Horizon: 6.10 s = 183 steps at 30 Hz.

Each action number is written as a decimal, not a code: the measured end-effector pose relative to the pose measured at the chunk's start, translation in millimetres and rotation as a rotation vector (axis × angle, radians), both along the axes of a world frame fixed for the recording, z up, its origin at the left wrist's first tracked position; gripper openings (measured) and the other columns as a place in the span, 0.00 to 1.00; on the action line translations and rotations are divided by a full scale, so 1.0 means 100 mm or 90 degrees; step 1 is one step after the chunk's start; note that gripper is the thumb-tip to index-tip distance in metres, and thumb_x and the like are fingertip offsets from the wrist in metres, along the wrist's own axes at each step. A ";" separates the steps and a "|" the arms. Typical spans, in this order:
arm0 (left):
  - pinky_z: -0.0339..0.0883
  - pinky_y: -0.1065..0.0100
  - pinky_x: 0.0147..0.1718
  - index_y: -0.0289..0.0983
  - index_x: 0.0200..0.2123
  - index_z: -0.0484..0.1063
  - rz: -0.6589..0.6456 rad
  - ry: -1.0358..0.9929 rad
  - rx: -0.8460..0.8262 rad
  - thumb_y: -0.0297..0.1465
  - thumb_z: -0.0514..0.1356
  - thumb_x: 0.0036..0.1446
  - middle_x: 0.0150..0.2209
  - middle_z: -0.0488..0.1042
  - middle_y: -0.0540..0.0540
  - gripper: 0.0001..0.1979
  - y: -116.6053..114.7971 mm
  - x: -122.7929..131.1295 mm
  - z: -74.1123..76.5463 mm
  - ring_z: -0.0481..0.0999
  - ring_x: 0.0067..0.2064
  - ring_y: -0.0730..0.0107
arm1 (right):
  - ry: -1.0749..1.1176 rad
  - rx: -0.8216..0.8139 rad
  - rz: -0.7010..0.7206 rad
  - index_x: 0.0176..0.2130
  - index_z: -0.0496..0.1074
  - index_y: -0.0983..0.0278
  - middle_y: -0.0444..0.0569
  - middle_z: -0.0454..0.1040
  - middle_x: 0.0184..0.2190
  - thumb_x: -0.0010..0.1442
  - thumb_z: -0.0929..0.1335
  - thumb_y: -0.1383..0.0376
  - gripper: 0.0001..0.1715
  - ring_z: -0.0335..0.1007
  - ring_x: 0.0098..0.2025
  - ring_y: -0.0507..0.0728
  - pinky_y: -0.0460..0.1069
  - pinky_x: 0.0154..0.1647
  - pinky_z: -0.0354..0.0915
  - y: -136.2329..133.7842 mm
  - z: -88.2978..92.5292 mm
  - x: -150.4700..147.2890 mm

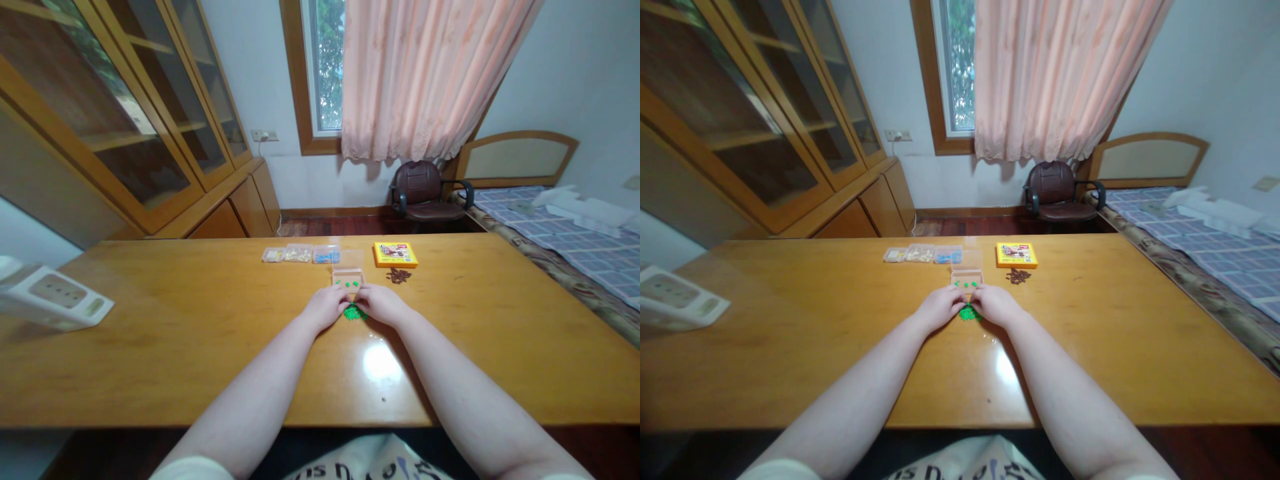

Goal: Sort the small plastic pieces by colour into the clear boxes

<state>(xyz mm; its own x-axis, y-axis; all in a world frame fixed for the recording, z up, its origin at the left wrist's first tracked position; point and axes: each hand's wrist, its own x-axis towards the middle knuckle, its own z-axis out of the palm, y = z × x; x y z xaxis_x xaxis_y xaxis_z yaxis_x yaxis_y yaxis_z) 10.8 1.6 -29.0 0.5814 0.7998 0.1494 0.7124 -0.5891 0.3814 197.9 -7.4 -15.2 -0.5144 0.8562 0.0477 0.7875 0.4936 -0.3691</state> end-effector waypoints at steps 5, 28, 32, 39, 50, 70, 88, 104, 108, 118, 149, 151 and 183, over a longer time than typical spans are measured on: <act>0.65 0.69 0.39 0.39 0.37 0.73 0.008 -0.014 -0.002 0.32 0.57 0.57 0.37 0.73 0.48 0.06 -0.01 -0.03 0.04 0.72 0.39 0.68 | 0.013 -0.003 -0.009 0.33 0.75 0.63 0.49 0.76 0.36 0.56 0.66 0.66 0.07 0.70 0.38 0.53 0.45 0.39 0.61 0.01 -0.02 0.00; 0.66 0.69 0.39 0.39 0.35 0.73 0.022 0.045 -0.030 0.30 0.58 0.56 0.37 0.73 0.47 0.05 0.02 -0.09 0.01 0.73 0.38 0.67 | 0.108 -0.198 -0.055 0.29 0.75 0.64 0.43 0.75 0.24 0.49 0.69 0.64 0.06 0.67 0.26 0.51 0.44 0.27 0.59 0.07 0.03 0.23; 0.65 0.69 0.38 0.39 0.35 0.72 0.021 0.051 -0.035 0.31 0.58 0.56 0.37 0.72 0.47 0.04 0.02 -0.10 0.01 0.73 0.38 0.68 | 0.120 -0.224 -0.044 0.30 0.75 0.64 0.44 0.76 0.26 0.47 0.69 0.67 0.07 0.69 0.27 0.51 0.44 0.28 0.60 0.07 0.00 0.23; 0.65 0.69 0.38 0.38 0.35 0.72 0.015 0.042 0.012 0.31 0.57 0.58 0.37 0.72 0.47 0.05 0.04 -0.11 0.01 0.72 0.39 0.67 | 0.136 -0.213 -0.032 0.28 0.75 0.64 0.44 0.76 0.26 0.49 0.67 0.67 0.06 0.69 0.28 0.51 0.44 0.31 0.61 0.10 -0.06 0.24; 0.65 0.68 0.39 0.41 0.41 0.72 0.039 0.095 0.013 0.34 0.57 0.57 0.40 0.73 0.47 0.09 0.01 -0.12 0.09 0.73 0.41 0.66 | 0.260 -0.001 -0.170 0.29 0.73 0.65 0.46 0.73 0.26 0.54 0.67 0.62 0.09 0.65 0.27 0.52 0.45 0.29 0.59 0.16 -0.09 0.17; 0.64 0.67 0.38 0.39 0.36 0.70 0.049 0.117 0.000 0.35 0.55 0.60 0.37 0.72 0.46 0.08 0.00 -0.07 -0.02 0.73 0.39 0.65 | 0.050 0.008 0.005 0.40 0.77 0.59 0.49 0.75 0.37 0.59 0.66 0.64 0.11 0.69 0.40 0.55 0.47 0.41 0.61 0.05 -0.13 -0.07; 0.64 0.68 0.39 0.38 0.37 0.70 0.052 0.111 -0.029 0.35 0.55 0.60 0.38 0.72 0.46 0.08 -0.04 -0.03 0.06 0.72 0.40 0.66 | 0.086 0.002 -0.037 0.31 0.74 0.63 0.47 0.75 0.31 0.56 0.68 0.67 0.03 0.69 0.34 0.54 0.45 0.36 0.60 0.10 -0.25 -0.12; 0.65 0.67 0.40 0.40 0.44 0.68 0.054 0.115 -0.034 0.35 0.53 0.61 0.41 0.72 0.45 0.10 -0.06 -0.03 0.07 0.73 0.42 0.64 | 0.100 -0.017 -0.001 0.31 0.71 0.65 0.48 0.73 0.31 0.55 0.66 0.70 0.02 0.66 0.34 0.53 0.45 0.36 0.58 0.05 -0.17 -0.08; 0.65 0.68 0.42 0.45 0.49 0.67 0.021 0.111 -0.022 0.34 0.52 0.61 0.43 0.71 0.47 0.13 -0.08 -0.03 0.10 0.72 0.44 0.66 | 0.096 -0.006 -0.033 0.31 0.71 0.64 0.48 0.73 0.32 0.54 0.68 0.68 0.01 0.66 0.34 0.53 0.46 0.36 0.58 0.04 -0.15 -0.06; 0.64 0.68 0.36 0.39 0.38 0.69 0.032 0.111 -0.019 0.33 0.54 0.60 0.39 0.72 0.46 0.07 -0.07 -0.01 0.09 0.73 0.39 0.65 | 0.075 -0.016 -0.028 0.32 0.73 0.64 0.47 0.74 0.31 0.54 0.70 0.64 0.04 0.68 0.33 0.53 0.46 0.34 0.59 0.05 -0.16 -0.07; 0.64 0.67 0.45 0.38 0.42 0.71 0.196 -0.013 0.037 0.33 0.54 0.60 0.42 0.72 0.45 0.10 0.07 -0.13 0.08 0.72 0.44 0.66 | 0.171 -0.076 -0.031 0.30 0.74 0.64 0.45 0.74 0.27 0.53 0.67 0.68 0.04 0.66 0.28 0.51 0.44 0.30 0.58 0.04 0.02 0.10; 0.64 0.67 0.45 0.39 0.45 0.71 0.195 -0.020 0.030 0.32 0.55 0.59 0.44 0.72 0.45 0.11 0.09 -0.15 0.07 0.72 0.45 0.67 | 0.162 -0.125 -0.016 0.30 0.75 0.64 0.44 0.74 0.26 0.52 0.67 0.68 0.05 0.67 0.27 0.51 0.44 0.28 0.58 0.04 0.00 0.13; 0.65 0.70 0.38 0.41 0.37 0.73 -0.052 0.092 -0.002 0.32 0.56 0.59 0.38 0.73 0.48 0.06 -0.03 -0.12 0.08 0.73 0.39 0.69 | 0.177 0.034 -0.102 0.35 0.76 0.63 0.47 0.75 0.28 0.56 0.66 0.64 0.10 0.67 0.29 0.52 0.45 0.31 0.59 0.11 -0.04 0.14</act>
<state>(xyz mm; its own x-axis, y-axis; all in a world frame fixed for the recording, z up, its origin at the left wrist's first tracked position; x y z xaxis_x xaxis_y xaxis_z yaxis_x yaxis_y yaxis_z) -1.4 -1.6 -21.2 0.6603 0.7489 0.0567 0.7093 -0.6467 0.2807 211.4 3.1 -19.7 -0.3350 0.9174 0.2149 0.7294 0.3969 -0.5572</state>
